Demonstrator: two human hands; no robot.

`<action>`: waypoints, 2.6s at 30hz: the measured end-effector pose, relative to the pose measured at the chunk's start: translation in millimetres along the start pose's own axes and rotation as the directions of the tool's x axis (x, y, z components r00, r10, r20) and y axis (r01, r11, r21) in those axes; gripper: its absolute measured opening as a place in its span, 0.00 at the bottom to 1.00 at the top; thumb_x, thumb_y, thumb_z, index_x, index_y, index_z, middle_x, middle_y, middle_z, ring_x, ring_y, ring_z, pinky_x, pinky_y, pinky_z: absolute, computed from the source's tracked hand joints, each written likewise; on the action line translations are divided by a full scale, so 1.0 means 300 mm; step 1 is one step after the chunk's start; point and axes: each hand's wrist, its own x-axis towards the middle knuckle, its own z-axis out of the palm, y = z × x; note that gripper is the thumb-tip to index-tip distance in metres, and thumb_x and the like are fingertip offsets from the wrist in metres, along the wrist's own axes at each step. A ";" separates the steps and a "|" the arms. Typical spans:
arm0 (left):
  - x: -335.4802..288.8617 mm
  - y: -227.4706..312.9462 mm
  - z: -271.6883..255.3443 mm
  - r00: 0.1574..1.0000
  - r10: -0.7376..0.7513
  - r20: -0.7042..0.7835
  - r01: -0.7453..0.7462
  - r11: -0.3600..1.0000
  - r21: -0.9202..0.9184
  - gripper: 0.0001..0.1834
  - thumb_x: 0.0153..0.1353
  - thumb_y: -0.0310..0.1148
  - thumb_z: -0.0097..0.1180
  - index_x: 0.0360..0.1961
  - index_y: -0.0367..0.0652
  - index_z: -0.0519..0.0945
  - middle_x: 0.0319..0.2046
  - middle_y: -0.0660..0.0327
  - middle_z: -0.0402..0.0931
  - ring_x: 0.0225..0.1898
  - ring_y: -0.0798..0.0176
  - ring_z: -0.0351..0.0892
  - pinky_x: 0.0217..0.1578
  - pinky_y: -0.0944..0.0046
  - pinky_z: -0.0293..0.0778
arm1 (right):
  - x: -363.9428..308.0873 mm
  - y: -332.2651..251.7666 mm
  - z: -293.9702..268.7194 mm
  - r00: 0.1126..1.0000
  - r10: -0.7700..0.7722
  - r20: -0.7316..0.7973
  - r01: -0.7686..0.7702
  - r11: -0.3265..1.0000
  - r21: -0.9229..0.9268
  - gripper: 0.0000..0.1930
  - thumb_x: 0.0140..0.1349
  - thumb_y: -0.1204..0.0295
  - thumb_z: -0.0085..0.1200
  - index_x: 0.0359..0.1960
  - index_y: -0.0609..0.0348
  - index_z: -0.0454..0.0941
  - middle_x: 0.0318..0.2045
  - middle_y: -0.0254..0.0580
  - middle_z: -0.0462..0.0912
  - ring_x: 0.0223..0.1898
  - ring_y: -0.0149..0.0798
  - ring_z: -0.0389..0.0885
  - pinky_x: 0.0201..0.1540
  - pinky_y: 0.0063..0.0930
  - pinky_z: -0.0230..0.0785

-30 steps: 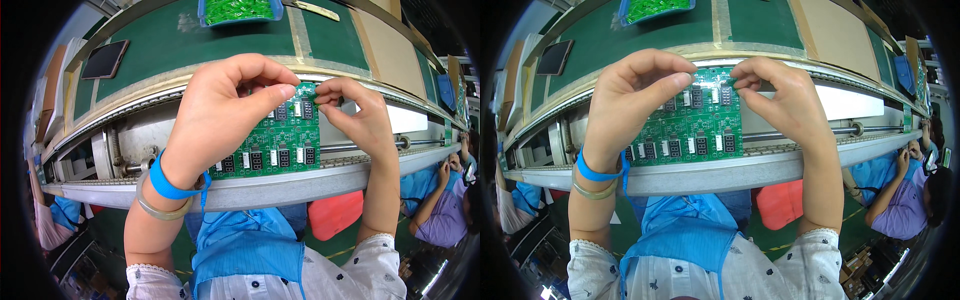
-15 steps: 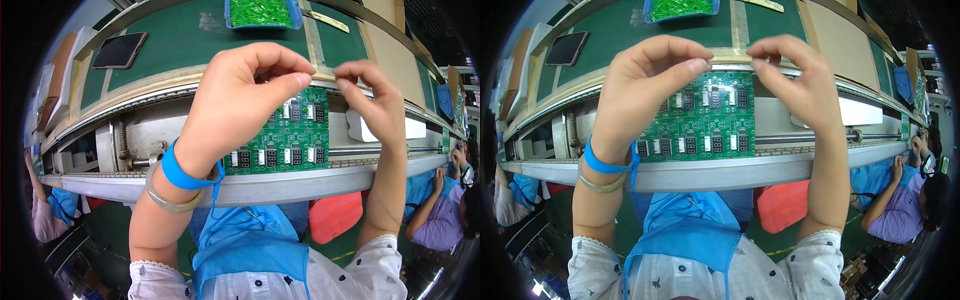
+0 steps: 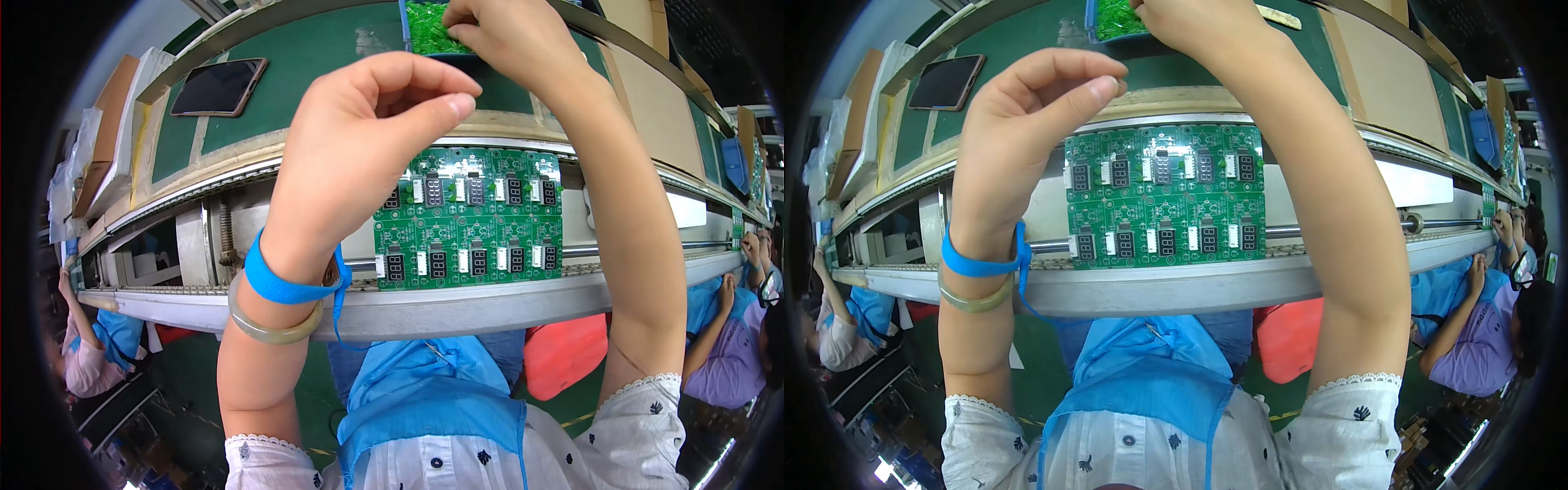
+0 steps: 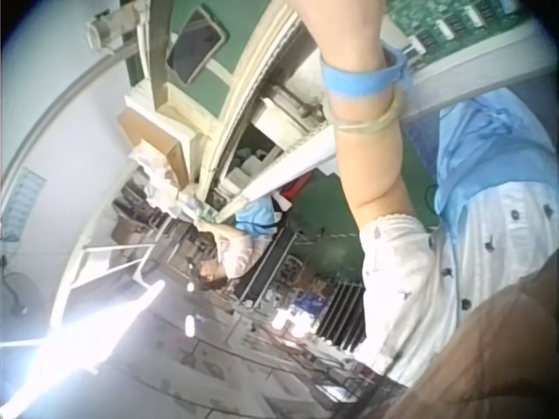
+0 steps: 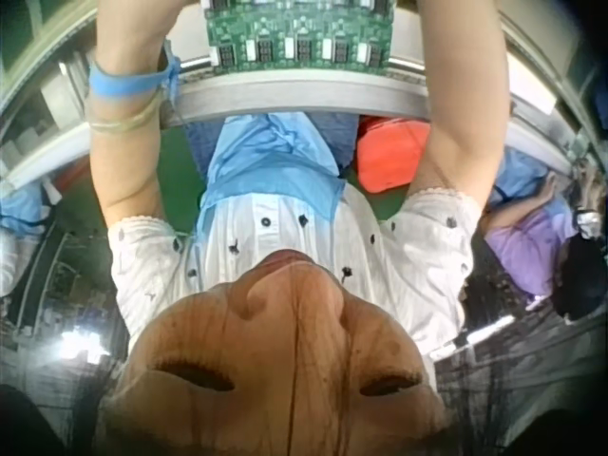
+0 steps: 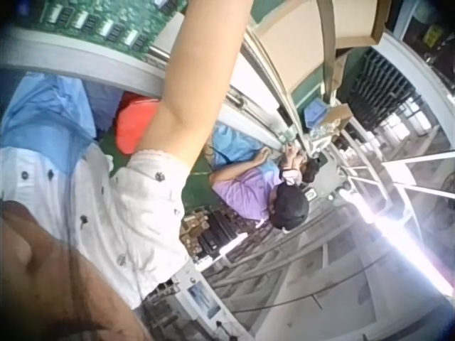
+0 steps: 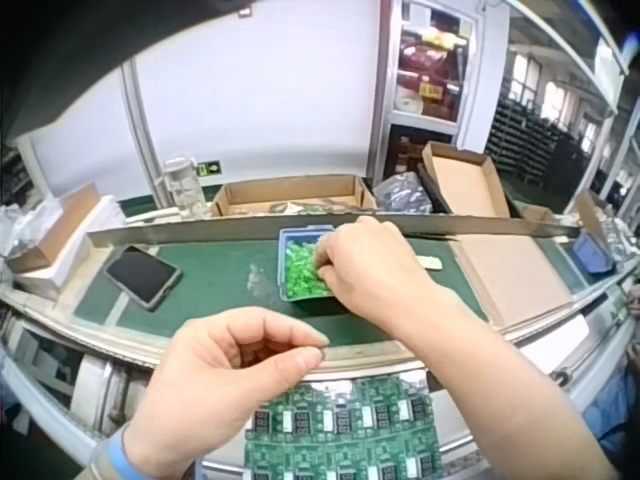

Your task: The person inserts small green electronic components into a green circuit board. They pick the components from their left hand and place them into specific slots on the board, which is positioned on a workbench. The person works methodically across the board, filling the designated areas with the green parts.

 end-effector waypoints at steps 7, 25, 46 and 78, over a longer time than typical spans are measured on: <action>-0.008 -0.043 0.020 0.997 -0.070 0.032 0.071 0.997 -0.005 0.10 0.63 0.26 0.63 0.45 0.36 0.84 0.39 0.60 0.85 0.42 0.71 0.82 0.47 0.72 0.76 | -0.020 0.009 0.018 0.987 0.045 -0.154 -0.016 0.983 0.182 0.07 0.55 0.76 0.57 0.35 0.63 0.85 0.32 0.56 0.85 0.37 0.56 0.84 0.44 0.44 0.75; -0.015 -0.074 0.053 0.989 -0.144 0.033 0.140 0.986 0.092 0.10 0.63 0.27 0.63 0.45 0.36 0.84 0.39 0.61 0.85 0.42 0.72 0.81 0.46 0.72 0.76 | -0.384 0.038 -0.153 0.883 0.355 0.307 -0.386 0.178 0.905 0.12 0.64 0.73 0.61 0.46 0.66 0.83 0.44 0.42 0.86 0.45 0.31 0.84 0.48 0.24 0.76; -0.019 -0.091 0.055 0.988 -0.151 0.032 0.148 0.984 0.103 0.10 0.63 0.26 0.63 0.45 0.36 0.84 0.38 0.62 0.85 0.41 0.73 0.81 0.44 0.73 0.76 | -0.507 0.007 -0.104 0.898 0.373 0.232 -0.354 0.302 0.885 0.10 0.69 0.76 0.55 0.49 0.66 0.80 0.39 0.44 0.87 0.37 0.28 0.83 0.44 0.20 0.76; -0.031 -0.095 0.044 0.997 -0.062 0.053 0.054 0.989 0.134 0.09 0.63 0.26 0.63 0.44 0.36 0.84 0.38 0.62 0.84 0.41 0.72 0.80 0.44 0.73 0.75 | -0.505 -0.042 -0.143 0.978 0.172 0.114 -0.206 0.844 0.495 0.06 0.55 0.81 0.62 0.36 0.63 0.84 0.33 0.42 0.86 0.36 0.37 0.85 0.39 0.27 0.76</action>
